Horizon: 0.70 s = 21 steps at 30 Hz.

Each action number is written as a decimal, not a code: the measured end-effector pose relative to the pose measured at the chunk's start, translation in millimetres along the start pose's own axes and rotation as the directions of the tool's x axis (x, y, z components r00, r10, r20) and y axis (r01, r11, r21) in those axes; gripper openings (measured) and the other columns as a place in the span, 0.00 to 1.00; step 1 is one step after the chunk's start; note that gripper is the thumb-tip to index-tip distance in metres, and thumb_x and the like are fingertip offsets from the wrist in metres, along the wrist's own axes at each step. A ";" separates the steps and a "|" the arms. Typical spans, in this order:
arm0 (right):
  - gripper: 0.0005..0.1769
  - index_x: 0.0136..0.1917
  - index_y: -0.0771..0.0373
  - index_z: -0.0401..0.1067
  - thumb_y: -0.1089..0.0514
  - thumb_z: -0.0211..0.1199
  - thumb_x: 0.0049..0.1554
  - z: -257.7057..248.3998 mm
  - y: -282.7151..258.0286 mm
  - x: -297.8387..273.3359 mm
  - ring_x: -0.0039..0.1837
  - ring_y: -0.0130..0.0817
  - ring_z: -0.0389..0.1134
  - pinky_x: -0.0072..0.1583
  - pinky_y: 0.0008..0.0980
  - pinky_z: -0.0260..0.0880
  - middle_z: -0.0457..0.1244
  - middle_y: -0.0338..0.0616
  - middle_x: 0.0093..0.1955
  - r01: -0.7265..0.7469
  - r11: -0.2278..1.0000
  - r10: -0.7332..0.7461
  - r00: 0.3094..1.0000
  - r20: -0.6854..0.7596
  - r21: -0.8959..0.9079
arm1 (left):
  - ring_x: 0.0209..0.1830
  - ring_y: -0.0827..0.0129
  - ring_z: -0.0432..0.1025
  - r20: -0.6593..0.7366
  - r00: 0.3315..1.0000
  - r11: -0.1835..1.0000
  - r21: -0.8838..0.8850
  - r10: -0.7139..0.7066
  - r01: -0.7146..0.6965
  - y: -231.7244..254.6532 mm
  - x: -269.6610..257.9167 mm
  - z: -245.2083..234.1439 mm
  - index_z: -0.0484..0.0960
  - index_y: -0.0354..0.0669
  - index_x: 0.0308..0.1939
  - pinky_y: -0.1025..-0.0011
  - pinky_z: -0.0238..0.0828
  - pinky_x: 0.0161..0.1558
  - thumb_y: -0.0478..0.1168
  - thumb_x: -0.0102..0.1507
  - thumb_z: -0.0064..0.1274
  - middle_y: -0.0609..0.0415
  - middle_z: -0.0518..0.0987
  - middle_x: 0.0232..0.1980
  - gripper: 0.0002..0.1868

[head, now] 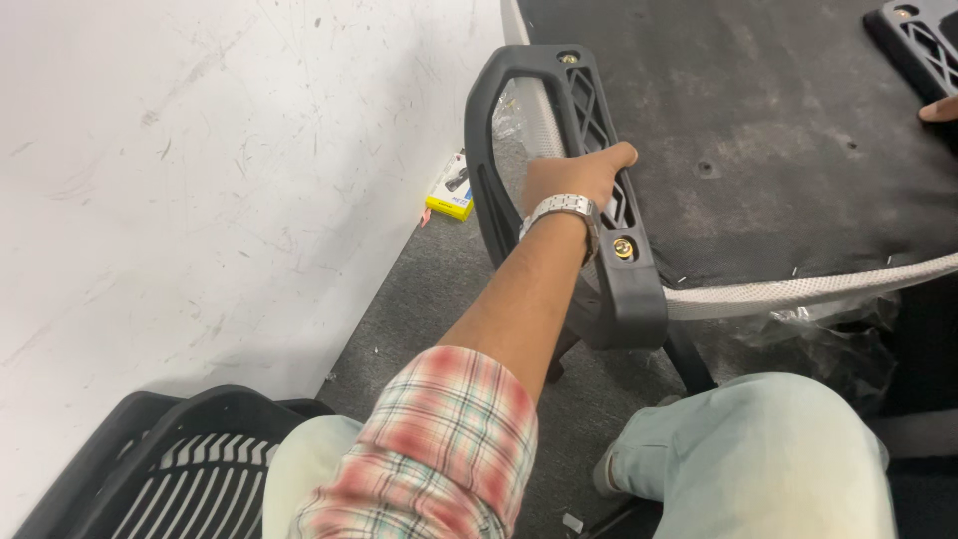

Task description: The person uses a screwdriver to tighten screws on the armrests of an office chair, then lifts and repositions the chair to continue securing the armrests.

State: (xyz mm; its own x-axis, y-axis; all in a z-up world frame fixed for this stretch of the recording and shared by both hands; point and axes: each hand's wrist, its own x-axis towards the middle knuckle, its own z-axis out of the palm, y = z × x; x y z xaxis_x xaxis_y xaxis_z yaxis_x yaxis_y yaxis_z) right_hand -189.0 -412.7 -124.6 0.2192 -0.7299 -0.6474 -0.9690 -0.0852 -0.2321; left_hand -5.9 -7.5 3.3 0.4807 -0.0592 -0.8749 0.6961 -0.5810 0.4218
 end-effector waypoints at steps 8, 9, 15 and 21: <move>0.25 0.69 0.67 0.71 0.60 0.67 0.60 -1.4 -25.3 -16.4 0.47 0.47 0.74 0.51 0.42 0.77 0.70 0.60 0.52 0.066 0.998 -0.066 0.998 -0.020 -0.010 | 0.41 0.53 0.84 0.008 1.000 0.999 -0.031 -0.013 0.013 -22.9 0.6 25.7 0.78 0.20 0.53 0.62 0.82 0.43 0.52 0.44 0.68 0.34 0.85 0.46 0.43; 0.25 0.69 0.67 0.71 0.60 0.67 0.60 -3.0 -30.4 -17.9 0.47 0.47 0.74 0.51 0.42 0.77 0.70 0.60 0.53 0.080 0.997 -0.081 0.996 -0.023 -0.013 | 0.45 0.51 0.81 -0.010 1.000 0.999 -0.043 -0.008 0.008 -24.8 0.3 29.9 0.75 0.21 0.56 0.61 0.80 0.47 0.52 0.44 0.69 0.33 0.82 0.49 0.45; 0.26 0.71 0.66 0.71 0.62 0.66 0.60 -7.0 -25.6 -44.0 0.48 0.47 0.74 0.50 0.42 0.77 0.69 0.60 0.53 0.119 0.993 -0.119 0.992 -0.044 -0.006 | 0.57 0.47 0.79 -0.005 1.000 0.989 -0.148 -0.027 0.026 -37.9 0.6 46.3 0.69 0.23 0.62 0.58 0.76 0.57 0.52 0.43 0.67 0.31 0.78 0.58 0.50; 0.28 0.73 0.65 0.70 0.64 0.66 0.59 -31.7 -27.4 -64.8 0.49 0.46 0.74 0.50 0.41 0.77 0.69 0.60 0.54 0.221 0.975 -0.218 0.968 -0.126 0.009 | 0.62 0.47 0.72 -0.095 0.981 0.957 -0.221 0.170 -0.188 -52.2 22.4 43.8 0.65 0.21 0.65 0.60 0.69 0.63 0.52 0.44 0.71 0.30 0.73 0.62 0.55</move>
State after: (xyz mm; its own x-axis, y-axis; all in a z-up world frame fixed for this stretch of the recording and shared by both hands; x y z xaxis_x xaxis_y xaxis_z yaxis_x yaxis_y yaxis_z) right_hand -180.3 -384.6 -53.3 0.4092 -0.7735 -0.4840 -0.8954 -0.2383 -0.3762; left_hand -54.8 -14.1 -48.7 0.6407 -0.0801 -0.7636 0.6938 -0.3655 0.6205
